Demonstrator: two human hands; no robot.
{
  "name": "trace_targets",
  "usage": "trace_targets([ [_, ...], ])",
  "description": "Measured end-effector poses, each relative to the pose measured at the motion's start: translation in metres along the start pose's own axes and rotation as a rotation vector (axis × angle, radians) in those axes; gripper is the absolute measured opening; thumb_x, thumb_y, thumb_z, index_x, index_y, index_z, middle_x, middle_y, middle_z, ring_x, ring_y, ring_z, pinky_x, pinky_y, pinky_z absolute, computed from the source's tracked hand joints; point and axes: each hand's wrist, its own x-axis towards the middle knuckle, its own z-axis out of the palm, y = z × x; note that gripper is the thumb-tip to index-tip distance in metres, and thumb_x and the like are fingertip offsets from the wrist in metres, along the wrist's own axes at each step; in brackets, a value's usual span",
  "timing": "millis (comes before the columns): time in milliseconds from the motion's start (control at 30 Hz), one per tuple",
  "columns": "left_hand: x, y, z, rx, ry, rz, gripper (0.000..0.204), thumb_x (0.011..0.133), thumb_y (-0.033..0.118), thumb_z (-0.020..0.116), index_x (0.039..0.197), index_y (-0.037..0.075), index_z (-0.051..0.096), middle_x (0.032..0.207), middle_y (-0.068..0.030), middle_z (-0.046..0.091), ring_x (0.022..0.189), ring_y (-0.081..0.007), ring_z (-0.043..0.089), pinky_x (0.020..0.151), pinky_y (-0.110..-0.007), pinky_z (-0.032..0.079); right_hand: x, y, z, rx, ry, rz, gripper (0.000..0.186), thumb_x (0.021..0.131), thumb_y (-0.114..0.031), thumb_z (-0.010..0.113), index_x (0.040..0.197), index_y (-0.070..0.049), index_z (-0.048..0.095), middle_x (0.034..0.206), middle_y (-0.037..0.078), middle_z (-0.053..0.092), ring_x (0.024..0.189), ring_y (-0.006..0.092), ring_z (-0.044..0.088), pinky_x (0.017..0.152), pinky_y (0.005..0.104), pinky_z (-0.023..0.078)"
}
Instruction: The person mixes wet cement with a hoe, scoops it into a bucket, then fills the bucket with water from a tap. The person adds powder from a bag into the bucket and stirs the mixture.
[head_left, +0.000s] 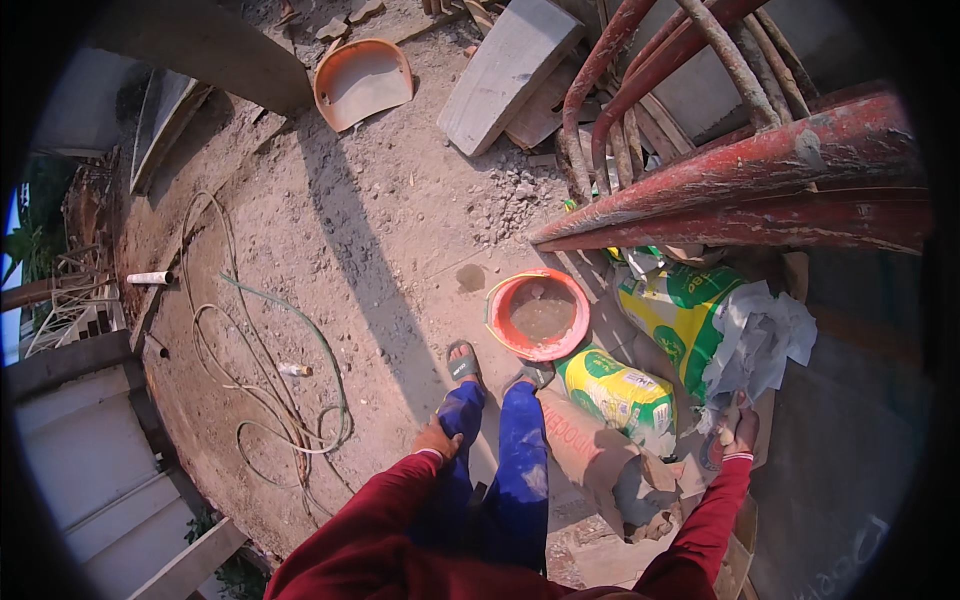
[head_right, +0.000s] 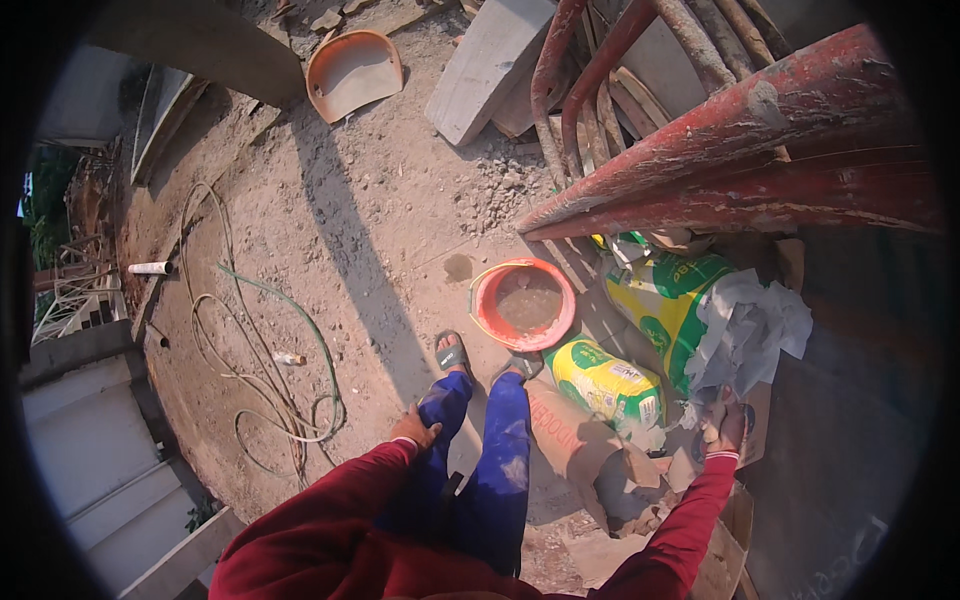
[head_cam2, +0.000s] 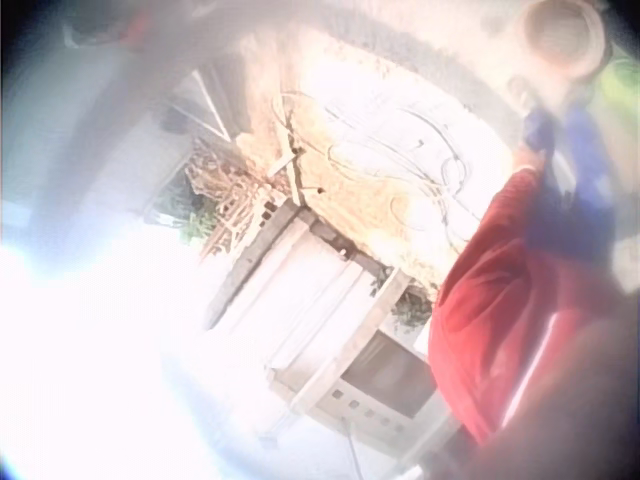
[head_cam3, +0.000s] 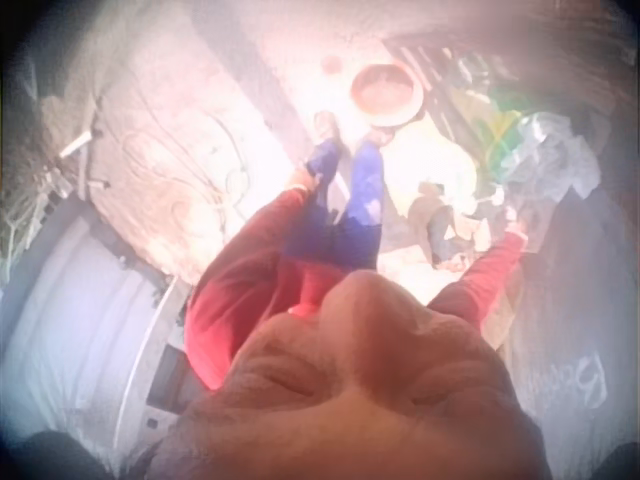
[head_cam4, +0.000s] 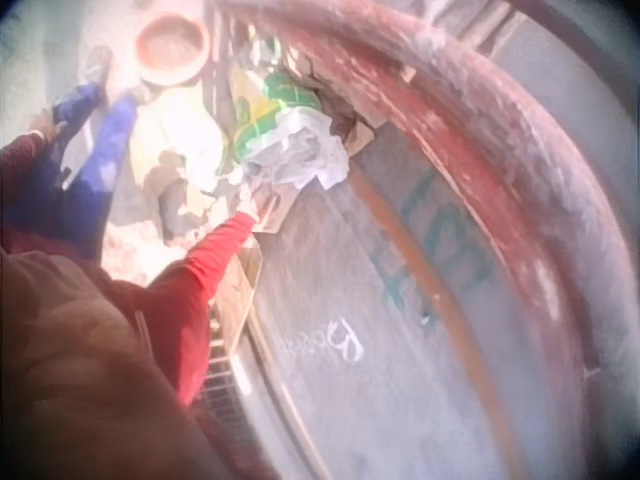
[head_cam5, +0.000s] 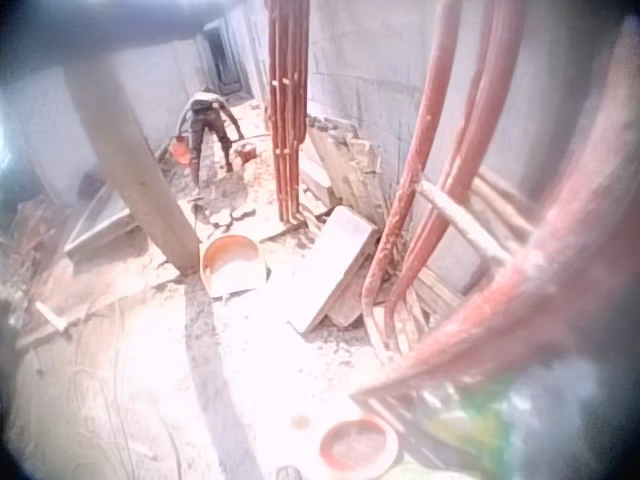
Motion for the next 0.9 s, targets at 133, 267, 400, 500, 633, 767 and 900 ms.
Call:
trace_targets([
  [133,0.000,0.002,0.001,0.016,-0.041,0.004,0.094,0.084,0.055,0.067,0.151,0.002,0.026,0.139,-0.0296,0.049,0.125,-0.0411,0.053,0.106,-0.043,0.044,-0.051,-0.005,-0.005,0.056,-0.041,0.019,0.018,0.094,-0.027,0.062,0.099,-0.011,0.057,0.069,0.005,0.057,0.046,0.0152,0.051,0.038,0.0289,0.040],
  [267,0.006,-0.009,0.006,0.029,0.033,0.042,0.090,0.083,0.052,0.069,0.147,0.002,0.031,0.133,-0.0264,0.053,0.121,-0.0417,0.056,0.102,-0.044,0.046,-0.114,-0.011,0.005,-0.077,0.031,-0.066,0.024,0.098,-0.031,0.058,0.105,-0.008,0.060,0.070,0.005,0.059,0.047,0.0136,0.052,0.040,0.0264,0.041],
  [400,0.007,-0.008,-0.002,0.039,0.005,0.051,0.090,0.083,0.051,0.069,0.147,0.002,0.030,0.132,-0.0273,0.053,0.120,-0.0415,0.056,0.102,-0.044,0.046,-0.169,-0.007,0.019,-0.094,0.050,-0.105,0.027,0.099,-0.030,0.057,0.112,-0.007,0.061,0.070,0.005,0.060,0.047,0.0135,0.052,0.040,0.0263,0.042],
  [500,0.018,-0.022,0.006,0.061,0.031,0.068,0.090,0.083,0.052,0.069,0.147,0.002,0.030,0.133,-0.0273,0.053,0.120,-0.0414,0.056,0.102,-0.044,0.046,-0.188,0.014,0.022,-0.092,0.017,-0.098,0.023,0.099,-0.027,0.058,0.110,-0.007,0.061,0.069,0.005,0.059,0.045,0.0139,0.051,0.040,0.0265,0.042],
  [633,0.016,-0.025,-0.001,0.066,-0.012,0.060,0.091,0.084,0.054,0.068,0.148,0.002,0.029,0.134,-0.0273,0.052,0.121,-0.0415,0.056,0.102,-0.044,0.046,-0.205,0.043,0.056,-0.068,-0.056,-0.061,0.021,0.097,-0.022,0.062,0.107,-0.004,0.063,0.069,0.007,0.061,0.045,0.0142,0.052,0.041,0.0257,0.042],
  [767,0.015,-0.035,0.001,0.053,-0.043,0.043,0.093,0.084,0.055,0.066,0.150,0.002,0.027,0.137,-0.0278,0.050,0.123,-0.0413,0.054,0.104,-0.043,0.045,-0.174,0.100,0.084,-0.276,-0.142,-0.092,0.031,0.093,-0.024,0.068,0.115,-0.001,0.066,0.076,0.001,0.063,0.058,0.0072,0.054,0.052,0.0209,0.043],
  [900,0.021,-0.049,0.007,0.035,-0.044,0.066,0.095,0.084,0.054,0.066,0.152,0.003,0.023,0.141,-0.0292,0.047,0.125,-0.0412,0.053,0.105,-0.043,0.045,-0.122,0.168,0.131,-0.464,-0.312,-0.229,0.036,0.093,-0.024,0.068,0.120,-0.001,0.066,0.083,-0.003,0.065,0.070,0.0035,0.054,0.062,0.0196,0.042],
])
